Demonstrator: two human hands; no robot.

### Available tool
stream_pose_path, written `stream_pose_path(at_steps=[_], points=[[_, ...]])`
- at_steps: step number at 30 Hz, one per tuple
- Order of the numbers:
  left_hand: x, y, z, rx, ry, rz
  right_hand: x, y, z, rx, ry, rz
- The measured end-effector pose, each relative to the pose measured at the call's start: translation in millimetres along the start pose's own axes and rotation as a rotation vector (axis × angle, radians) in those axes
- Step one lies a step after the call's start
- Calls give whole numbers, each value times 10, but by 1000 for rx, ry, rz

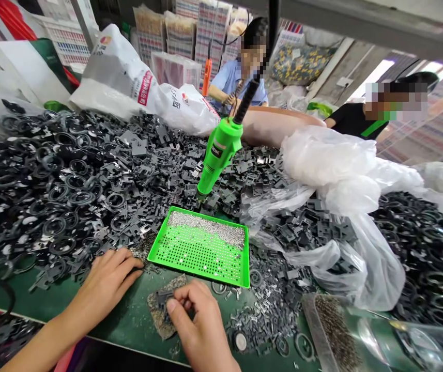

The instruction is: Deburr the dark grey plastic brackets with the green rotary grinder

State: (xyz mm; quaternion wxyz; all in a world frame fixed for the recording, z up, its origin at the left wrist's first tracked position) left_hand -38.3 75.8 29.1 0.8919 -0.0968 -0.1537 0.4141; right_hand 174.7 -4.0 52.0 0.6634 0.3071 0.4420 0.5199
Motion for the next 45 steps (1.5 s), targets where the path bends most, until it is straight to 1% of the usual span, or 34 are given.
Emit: stream_pose_path(at_steps=[3, 5, 7, 9, 12, 14, 16, 20, 23, 25, 27, 29, 31, 32, 34, 37, 39, 41, 43, 45], points=[[53, -12, 0, 1, 48, -45, 9, 5, -30, -26, -3, 30], [35, -44, 32, -34, 34, -61, 23, 16, -46, -20, -29, 24], [-16, -103, 75, -146, -21, -56, 39, 39, -71, 0, -53, 13], [-80, -196, 112, -317, -74, -24, 50, 68, -106, 28, -67, -4], [-147, -368, 148, -535, -95, 37, 47, 95, -160, 48, -57, -38], [-158, -458, 176, -608, -116, 64, 29, 92, -177, 19, -25, -63], [-149, -511, 202, -630, -132, 68, 5, 83, -158, -18, -5, -72], [-131, -546, 207, -623, -111, 40, -49, 70, -40, 14, -53, -79], [-146, -554, 180, -619, -124, 50, -87, 82, -6, 33, -23, -95], [-157, -574, 171, -595, -156, 26, -111, 97, -15, 18, 0, -98], [-161, -612, 175, -546, -195, -55, -132, 107, -21, 1, -5, -97], [-165, -659, 187, -485, -246, -175, -152, 95, -18, 4, -9, -109], [-175, -696, 181, -442, -270, -276, -173, 40, -9, 60, 12, -159], [-180, -705, 161, -432, -258, -299, -186, -5, -4, 107, 27, -195], [-191, -707, 84, -418, -192, -286, -216, -122, 6, 209, 31, -264], [-213, -705, -89, -367, -90, -249, -265, -313, 15, 282, -50, -320], [-233, -708, -204, -308, -90, -241, -290, -412, 7, 234, -107, -325], [-256, -708, -299, -267, -123, -222, -300, -463, -7, 120, -162, -289], [-275, -706, -361, -256, -150, -198, -295, -465, -23, -14, -220, -221], [-286, -710, -382, -256, -167, -193, -278, -426, -40, -130, -249, -157]])
Point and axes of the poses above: each hand's wrist, its own x-axis towards the middle knuckle, its own z-axis out of the back of the hand, y = z × x, the point moved 3 cm from there along x, towards the middle knuckle, and after that the axes turned 11 degrees about -z, right-handed, at the moved point
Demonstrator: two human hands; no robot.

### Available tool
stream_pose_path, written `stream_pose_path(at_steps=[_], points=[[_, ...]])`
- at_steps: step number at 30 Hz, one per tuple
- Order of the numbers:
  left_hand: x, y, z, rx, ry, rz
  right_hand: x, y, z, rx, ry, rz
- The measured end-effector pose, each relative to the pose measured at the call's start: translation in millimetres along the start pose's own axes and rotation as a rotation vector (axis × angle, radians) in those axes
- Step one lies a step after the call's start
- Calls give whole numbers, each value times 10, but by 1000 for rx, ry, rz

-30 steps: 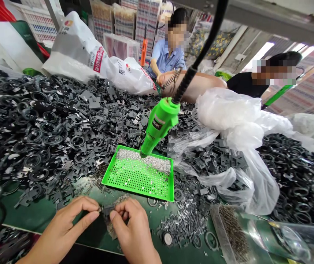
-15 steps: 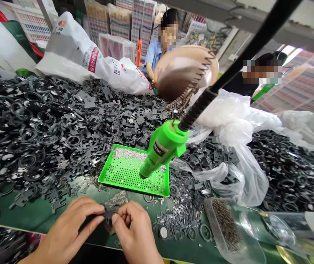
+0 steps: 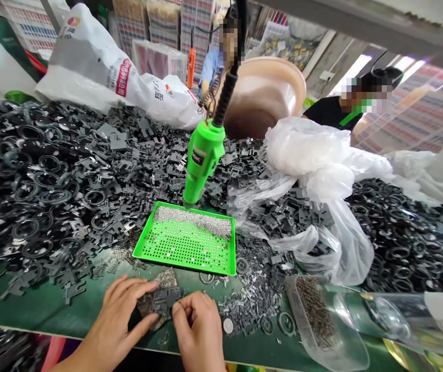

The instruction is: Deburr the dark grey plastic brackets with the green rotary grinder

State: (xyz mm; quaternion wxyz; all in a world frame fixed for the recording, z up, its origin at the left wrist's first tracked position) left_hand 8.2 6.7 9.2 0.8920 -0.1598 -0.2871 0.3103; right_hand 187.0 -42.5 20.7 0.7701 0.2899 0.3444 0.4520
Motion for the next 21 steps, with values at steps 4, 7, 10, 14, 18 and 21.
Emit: stream_pose_path(at_steps=[4, 7, 10, 14, 18, 21], points=[[27, -46, 17, 28, 38, -48, 41, 163, 15, -173, 16, 69], [74, -87, 29, 95, 74, -105, 108, 256, 81, -315, 88, 60], [127, -92, 37, 123, 52, -113, 196, 224, 169, -287, 151, -19], [163, -115, -6, 96, 97, -126, 278, 66, 169, -86, 312, -104], [155, -127, 8, 69, 100, -139, 308, -7, 139, -88, 247, -69], [210, 87, 260, 188, 36, -153, 309, -27, 108, -67, 258, -62]])
Point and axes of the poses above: each hand's wrist, its own x-axis towards the middle knuckle, its own z-axis out of the back of the hand, y = z × x, the point moved 3 cm from there along x, towards the middle knuckle, and after that the axes turned 11 degrees about -z, right-handed, at the moved point
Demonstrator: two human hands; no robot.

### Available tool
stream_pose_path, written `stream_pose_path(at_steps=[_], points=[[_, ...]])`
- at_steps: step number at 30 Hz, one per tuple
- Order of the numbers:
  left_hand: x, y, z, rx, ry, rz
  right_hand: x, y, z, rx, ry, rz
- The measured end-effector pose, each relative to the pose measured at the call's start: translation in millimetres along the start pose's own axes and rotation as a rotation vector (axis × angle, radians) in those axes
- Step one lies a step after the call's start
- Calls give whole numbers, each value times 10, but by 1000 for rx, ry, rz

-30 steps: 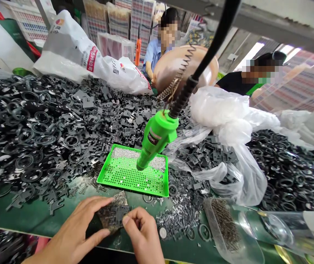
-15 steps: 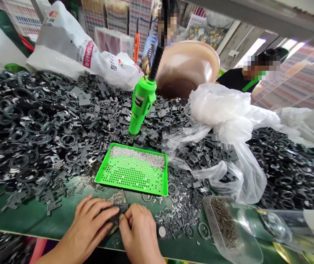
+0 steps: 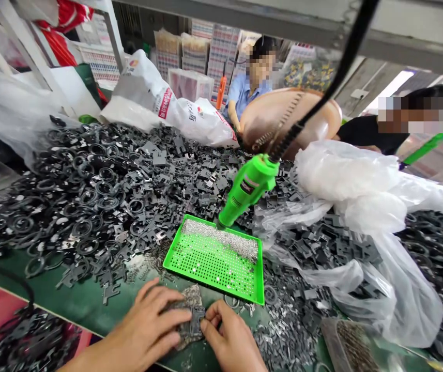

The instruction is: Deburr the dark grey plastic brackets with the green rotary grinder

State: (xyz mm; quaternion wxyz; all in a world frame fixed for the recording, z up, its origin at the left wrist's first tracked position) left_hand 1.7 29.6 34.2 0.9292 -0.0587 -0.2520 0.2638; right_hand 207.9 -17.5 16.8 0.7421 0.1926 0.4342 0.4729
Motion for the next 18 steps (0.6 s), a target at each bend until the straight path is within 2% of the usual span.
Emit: stream_pose_path(at_steps=[2, 3, 5, 8, 11, 14, 18], points=[[21, 377, 270, 254, -78, 115, 7, -25, -19, 13, 12, -12], [29, 603, 421, 338, -118, 229, 10, -42, -25, 14, 6, -19], [54, 1006, 683, 430, -153, 367, 15, -78, -32, 11, -10, -29], [90, 1362, 890, 462, -138, 416, 16, -124, -19, 6, -18, -30], [70, 1463, 904, 426, -123, 394, -1, -129, 38, -15, -20, -12], [7, 1468, 883, 353, -150, 364, -48, -65, 126, -25, -86, 5], [-28, 1283, 935, 255, -292, 392, -128, 183, 169, 46, -163, 63]])
Point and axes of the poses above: each hand's wrist, its own x-axis towards the middle knuckle, its own z-axis out of the back of the hand, y = z × x, the point moved 3 cm from there along x, towards the middle knuckle, and after that the axes turned 11 degrees about -z, right-handed, at the moved point
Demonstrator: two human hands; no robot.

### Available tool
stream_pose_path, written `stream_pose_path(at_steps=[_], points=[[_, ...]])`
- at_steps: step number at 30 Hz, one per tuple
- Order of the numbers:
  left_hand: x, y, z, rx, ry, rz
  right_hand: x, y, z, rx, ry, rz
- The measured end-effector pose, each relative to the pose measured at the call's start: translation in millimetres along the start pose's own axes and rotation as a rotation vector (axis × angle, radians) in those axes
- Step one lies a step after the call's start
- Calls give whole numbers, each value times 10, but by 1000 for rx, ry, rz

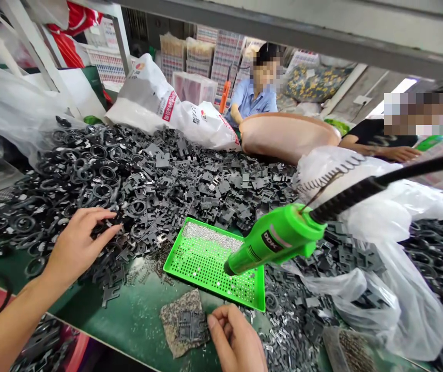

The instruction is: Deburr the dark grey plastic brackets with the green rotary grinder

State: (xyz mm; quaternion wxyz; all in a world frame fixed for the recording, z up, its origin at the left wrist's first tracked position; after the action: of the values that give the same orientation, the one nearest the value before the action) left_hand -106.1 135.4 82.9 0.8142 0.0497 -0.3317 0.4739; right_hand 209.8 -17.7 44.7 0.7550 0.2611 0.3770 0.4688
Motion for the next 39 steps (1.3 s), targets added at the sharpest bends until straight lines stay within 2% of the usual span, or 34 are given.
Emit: stream_pose_path(at_steps=[3, 7, 11, 14, 16, 17, 19, 22, 28, 31, 35, 37, 39], points=[[-106, -342, 28, -257, -66, 71, -8, 309, -114, 83, 52, 75], [-342, -895, -134, -547, -24, 25, 108, 731, -352, 115, 170, 207], [-552, -1158, -295, -641, 27, 8, 232, 890, -425, 30, 202, 245], [-595, -1155, -306, -588, -37, -10, 217, 829, -377, -12, 205, 239], [-572, -1073, -292, -508, -111, 74, 184, 749, -333, -36, 167, 234], [-551, -1026, -295, -482, -118, 134, 169, 709, -317, -45, 149, 233], [-496, -965, -327, -494, -41, 196, 145, 646, -300, -65, 121, 238], [-422, -992, -356, -575, 73, 107, 128, 610, -304, -158, 57, 279], [-385, -1140, -210, -573, -91, -78, 132, 589, -310, -323, -100, 313], [-366, -1140, -185, -567, -149, -120, 103, 597, -273, -337, -177, 413], [-319, -1145, -259, -625, -94, -165, 45, 616, -252, -352, -197, 550], [-306, -1186, -281, -674, -62, -218, 38, 598, -259, -398, -212, 556], [-303, -1208, -282, -706, -54, -181, 50, 561, -263, -441, -239, 536]])
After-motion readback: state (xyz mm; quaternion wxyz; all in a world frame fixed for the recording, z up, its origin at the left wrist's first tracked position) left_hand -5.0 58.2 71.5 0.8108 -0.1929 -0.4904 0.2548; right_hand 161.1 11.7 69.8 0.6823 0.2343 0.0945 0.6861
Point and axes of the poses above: each hand's wrist, its own x-axis towards the middle knuckle, its own z-axis out of the back of the hand, y = z × x, the point moved 3 cm from there along x, towards the middle knuckle, and after that the axes turned 11 degrees about -z, right-handed, at the moved point
